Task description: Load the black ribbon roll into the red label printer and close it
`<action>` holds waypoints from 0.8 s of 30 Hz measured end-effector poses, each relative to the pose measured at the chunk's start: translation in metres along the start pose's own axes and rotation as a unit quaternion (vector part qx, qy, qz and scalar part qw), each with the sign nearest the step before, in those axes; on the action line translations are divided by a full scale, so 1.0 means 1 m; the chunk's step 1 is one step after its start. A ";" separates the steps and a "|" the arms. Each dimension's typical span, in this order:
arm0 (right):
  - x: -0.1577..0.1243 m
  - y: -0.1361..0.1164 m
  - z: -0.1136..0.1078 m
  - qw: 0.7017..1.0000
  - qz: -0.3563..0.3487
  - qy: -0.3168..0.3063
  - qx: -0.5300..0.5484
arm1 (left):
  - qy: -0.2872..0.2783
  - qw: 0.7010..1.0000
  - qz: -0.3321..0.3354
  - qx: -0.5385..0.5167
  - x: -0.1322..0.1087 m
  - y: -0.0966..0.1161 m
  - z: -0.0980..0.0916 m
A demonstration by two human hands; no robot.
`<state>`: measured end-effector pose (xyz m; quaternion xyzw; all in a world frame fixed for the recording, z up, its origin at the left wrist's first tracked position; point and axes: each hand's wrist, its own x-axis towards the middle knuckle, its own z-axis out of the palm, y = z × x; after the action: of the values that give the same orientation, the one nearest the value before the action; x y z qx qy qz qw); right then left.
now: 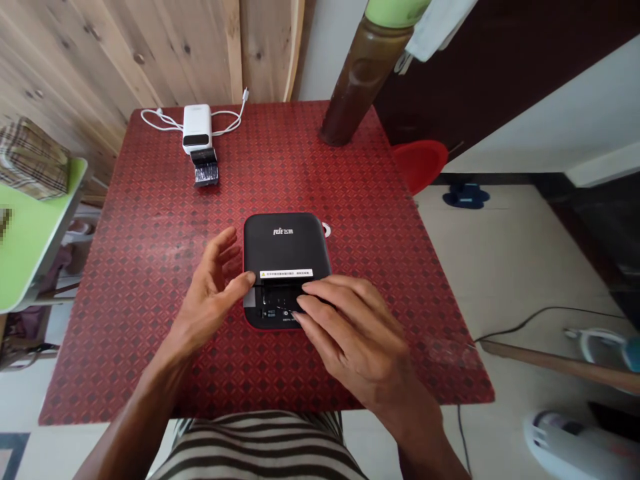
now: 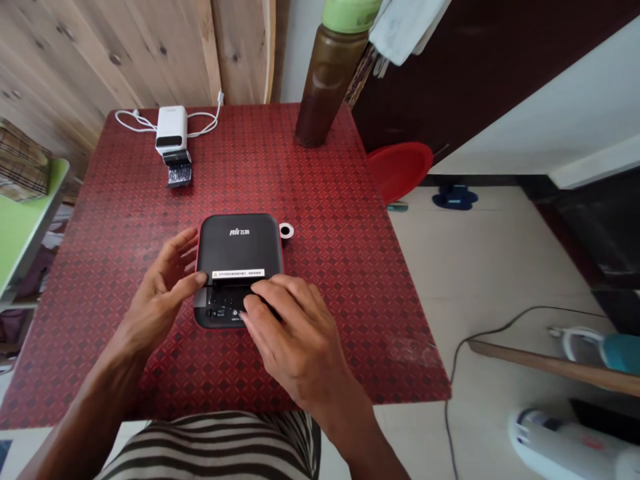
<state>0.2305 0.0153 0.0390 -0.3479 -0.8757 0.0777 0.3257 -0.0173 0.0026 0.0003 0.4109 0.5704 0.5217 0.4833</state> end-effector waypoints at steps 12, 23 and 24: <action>0.011 0.000 0.006 0.999 0.025 0.010 0.039 | -0.030 0.997 -0.032 -0.067 -0.008 -0.005 0.008; -0.015 0.002 0.009 0.993 0.057 0.084 0.068 | 0.038 0.990 -0.078 -0.108 -0.028 -0.011 0.010; -0.020 0.002 0.009 0.990 0.076 0.100 0.068 | 0.038 0.990 -0.078 -0.111 -0.032 -0.012 0.009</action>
<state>0.2367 0.0047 0.0207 -0.3966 -0.8027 0.1262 0.4272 -0.0013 -0.0284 -0.0077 0.2889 0.5574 0.5579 0.5428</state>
